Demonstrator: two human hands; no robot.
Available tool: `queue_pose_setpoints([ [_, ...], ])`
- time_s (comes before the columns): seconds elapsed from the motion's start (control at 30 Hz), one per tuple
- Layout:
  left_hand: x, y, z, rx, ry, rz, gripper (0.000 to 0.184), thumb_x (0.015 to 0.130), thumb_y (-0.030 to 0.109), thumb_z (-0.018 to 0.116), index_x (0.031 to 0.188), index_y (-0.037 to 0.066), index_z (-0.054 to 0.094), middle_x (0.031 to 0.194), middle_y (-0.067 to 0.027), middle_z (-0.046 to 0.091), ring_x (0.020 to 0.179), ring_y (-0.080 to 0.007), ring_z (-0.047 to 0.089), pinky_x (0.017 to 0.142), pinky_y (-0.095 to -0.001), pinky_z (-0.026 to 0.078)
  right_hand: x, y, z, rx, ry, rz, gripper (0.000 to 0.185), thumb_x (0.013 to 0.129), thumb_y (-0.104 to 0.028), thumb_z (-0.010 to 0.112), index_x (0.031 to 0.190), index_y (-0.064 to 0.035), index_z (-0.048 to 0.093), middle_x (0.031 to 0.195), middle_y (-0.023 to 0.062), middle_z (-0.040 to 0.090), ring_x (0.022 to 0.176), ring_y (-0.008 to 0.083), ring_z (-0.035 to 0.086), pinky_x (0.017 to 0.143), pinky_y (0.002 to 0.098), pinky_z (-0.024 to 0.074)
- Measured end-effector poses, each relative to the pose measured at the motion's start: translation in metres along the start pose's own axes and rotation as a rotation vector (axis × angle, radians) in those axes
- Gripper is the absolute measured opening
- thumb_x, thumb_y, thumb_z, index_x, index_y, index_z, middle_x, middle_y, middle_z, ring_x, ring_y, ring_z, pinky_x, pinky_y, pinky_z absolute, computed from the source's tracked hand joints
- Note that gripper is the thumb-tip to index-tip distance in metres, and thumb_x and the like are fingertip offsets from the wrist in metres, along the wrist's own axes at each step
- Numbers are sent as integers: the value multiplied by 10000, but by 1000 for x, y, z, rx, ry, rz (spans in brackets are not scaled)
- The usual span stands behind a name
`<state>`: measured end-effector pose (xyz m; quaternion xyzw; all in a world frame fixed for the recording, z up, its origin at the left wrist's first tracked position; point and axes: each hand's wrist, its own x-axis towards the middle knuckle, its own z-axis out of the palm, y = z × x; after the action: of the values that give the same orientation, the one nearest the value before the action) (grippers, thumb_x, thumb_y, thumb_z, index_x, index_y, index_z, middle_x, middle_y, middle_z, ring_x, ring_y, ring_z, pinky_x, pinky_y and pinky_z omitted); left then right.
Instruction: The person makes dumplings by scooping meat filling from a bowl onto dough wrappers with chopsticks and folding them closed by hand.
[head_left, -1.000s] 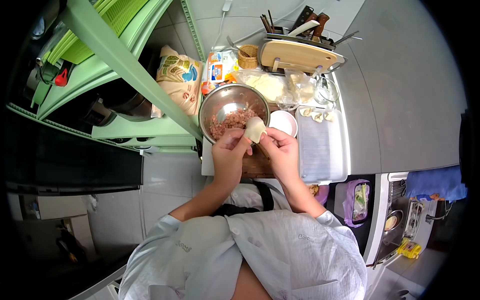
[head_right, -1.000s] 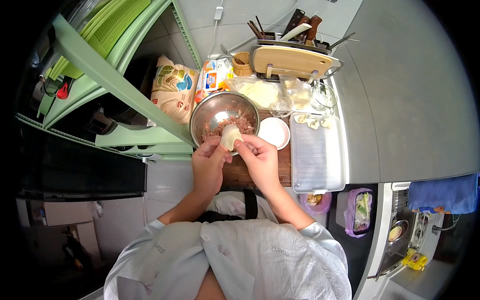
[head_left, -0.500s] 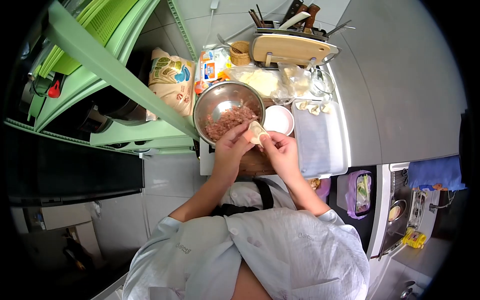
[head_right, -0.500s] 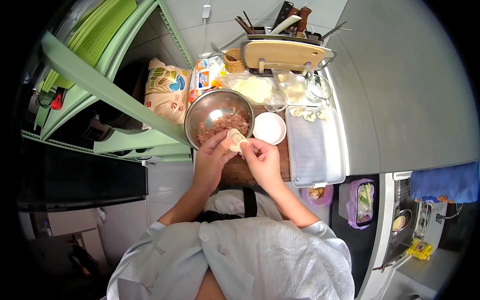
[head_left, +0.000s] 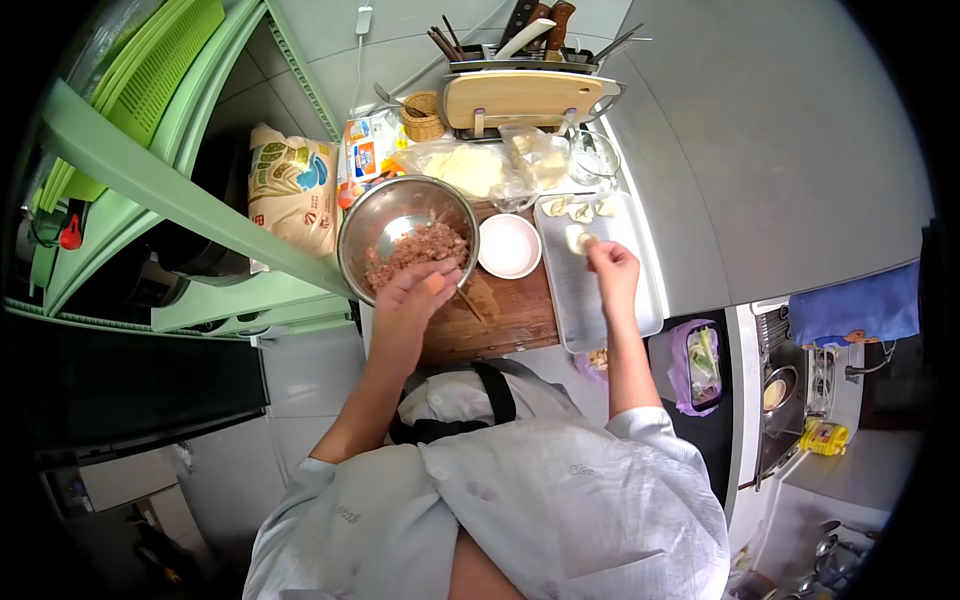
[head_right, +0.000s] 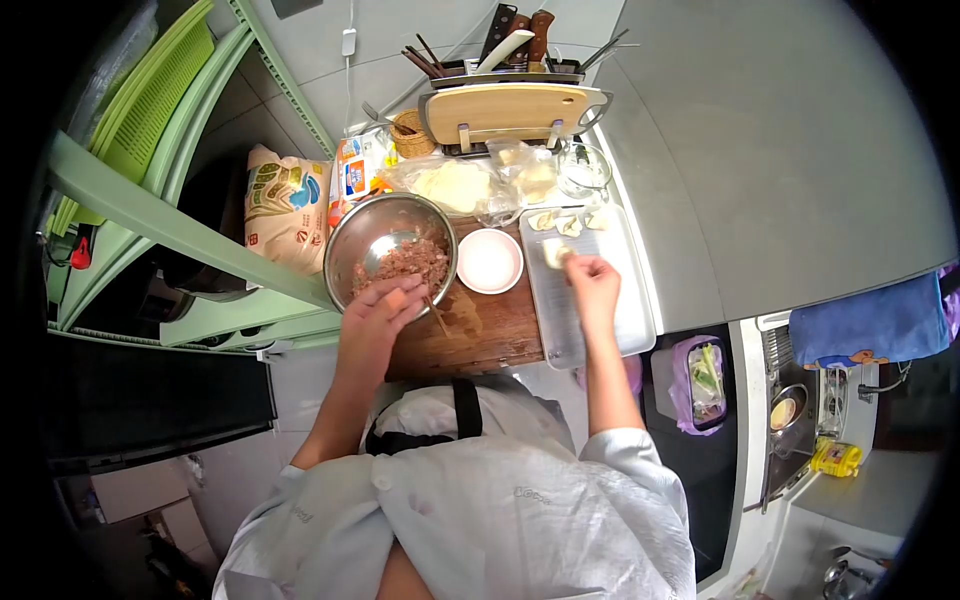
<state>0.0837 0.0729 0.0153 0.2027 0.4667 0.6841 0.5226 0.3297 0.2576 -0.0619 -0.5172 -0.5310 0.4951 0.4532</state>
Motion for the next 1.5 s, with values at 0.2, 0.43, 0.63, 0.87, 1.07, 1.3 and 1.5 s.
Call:
queue_pose_setpoints([
  [0.2, 2, 8, -23, -34, 66, 22, 231, 931, 106, 534, 1088, -56, 581, 1098, -154, 629, 1035, -228, 621, 925, -322, 497, 91, 77, -46, -282, 297, 59, 257, 768, -207, 706, 742, 44, 657, 608, 53, 618, 521, 106, 552, 518, 246, 438],
  [0.43, -7, 9, -41, -19, 109, 49, 176, 932, 102, 526, 1044, -21, 585, 1070, -150, 643, 1002, -229, 636, 906, -337, 503, 86, 75, -48, -485, 431, -112, 235, 818, -209, 691, 802, 24, 670, 625, 18, 601, 534, 79, 525, 516, 222, 420],
  [0.63, -11, 6, -64, -18, 213, 40, 182, 925, 120, 544, 1063, 8, 582, 1016, -112, 649, 944, -200, 641, 861, -323, 508, 27, 30, 19, -362, -52, -265, 187, 904, -135, 572, 928, 2, 697, 719, 36, 645, 630, 80, 562, 582, 224, 450],
  [0.87, -11, 11, -69, 51, 266, 1, 183, 919, 129, 551, 1064, 22, 585, 969, -82, 646, 884, -175, 635, 819, -308, 505, 63, -6, 134, -598, -447, -572, 192, 837, -60, 537, 966, 2, 665, 948, 217, 653, 907, 362, 629, 803, 423, 501],
  [1.07, -29, 15, -73, 64, 323, 30, 182, 918, 132, 556, 1053, 14, 586, 905, -54, 623, 828, -151, 609, 784, -302, 495, 140, 33, 203, -987, -453, -463, 332, 763, -265, 658, 1025, -62, 675, 1057, 218, 628, 983, 353, 614, 871, 428, 494],
  [1.3, -44, 11, -100, -12, 440, 58, 179, 920, 141, 553, 1052, 26, 593, 907, -41, 623, 825, -134, 596, 777, -289, 482, 137, 39, 220, -1038, -318, -450, 360, 667, -311, 745, 920, -58, 712, 1033, 202, 623, 956, 348, 606, 881, 410, 492],
  [1.5, -33, 21, -85, 8, 412, 65, 212, 915, 157, 567, 1078, 24, 594, 919, -45, 627, 833, -137, 601, 793, -281, 476, 141, 42, 218, -941, -235, -426, 294, 674, -276, 708, 899, -87, 718, 950, 138, 661, 927, 315, 607, 857, 404, 483],
])
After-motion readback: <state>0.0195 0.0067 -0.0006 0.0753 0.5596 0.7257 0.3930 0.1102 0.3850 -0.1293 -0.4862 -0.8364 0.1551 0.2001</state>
